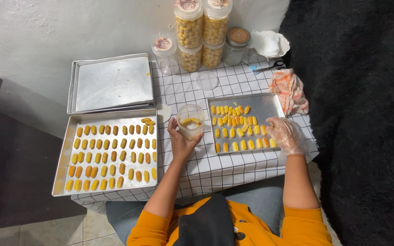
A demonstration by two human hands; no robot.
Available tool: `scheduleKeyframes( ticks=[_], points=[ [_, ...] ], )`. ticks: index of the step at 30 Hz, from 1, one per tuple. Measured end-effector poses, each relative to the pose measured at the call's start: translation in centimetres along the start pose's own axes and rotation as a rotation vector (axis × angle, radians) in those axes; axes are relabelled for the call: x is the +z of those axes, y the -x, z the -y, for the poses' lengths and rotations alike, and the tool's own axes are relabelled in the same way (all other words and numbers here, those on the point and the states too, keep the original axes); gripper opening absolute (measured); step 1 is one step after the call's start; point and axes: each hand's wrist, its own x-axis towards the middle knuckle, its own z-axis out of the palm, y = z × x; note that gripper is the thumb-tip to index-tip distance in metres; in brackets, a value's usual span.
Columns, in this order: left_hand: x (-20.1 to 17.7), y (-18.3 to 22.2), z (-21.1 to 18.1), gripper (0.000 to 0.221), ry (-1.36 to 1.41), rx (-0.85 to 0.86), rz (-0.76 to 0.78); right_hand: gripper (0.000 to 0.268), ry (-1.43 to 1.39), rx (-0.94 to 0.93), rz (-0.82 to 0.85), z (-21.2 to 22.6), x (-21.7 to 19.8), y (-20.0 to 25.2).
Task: The person transfers small yellow snack pieces from a metal tray into a clear plastic container using gloved hands. The person holds the container steady with the left hand while picking up snacks one by one with the right hand and placing them inside.
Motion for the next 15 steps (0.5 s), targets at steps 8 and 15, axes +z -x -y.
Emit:
scheduleKeyframes(
  ticks=[8,15],
  points=[
    [-1.2,0.2,-1.5,0.128,-0.003,0.031,0.061,0.040,0.074,0.047,0.063,0.3,0.8,0.1],
    [-0.2,-0.5,0.3,0.140,-0.085,0.024,-0.032,0.030,0.051,-0.020,0.013,3.5,-0.6,1.1]
  ],
)
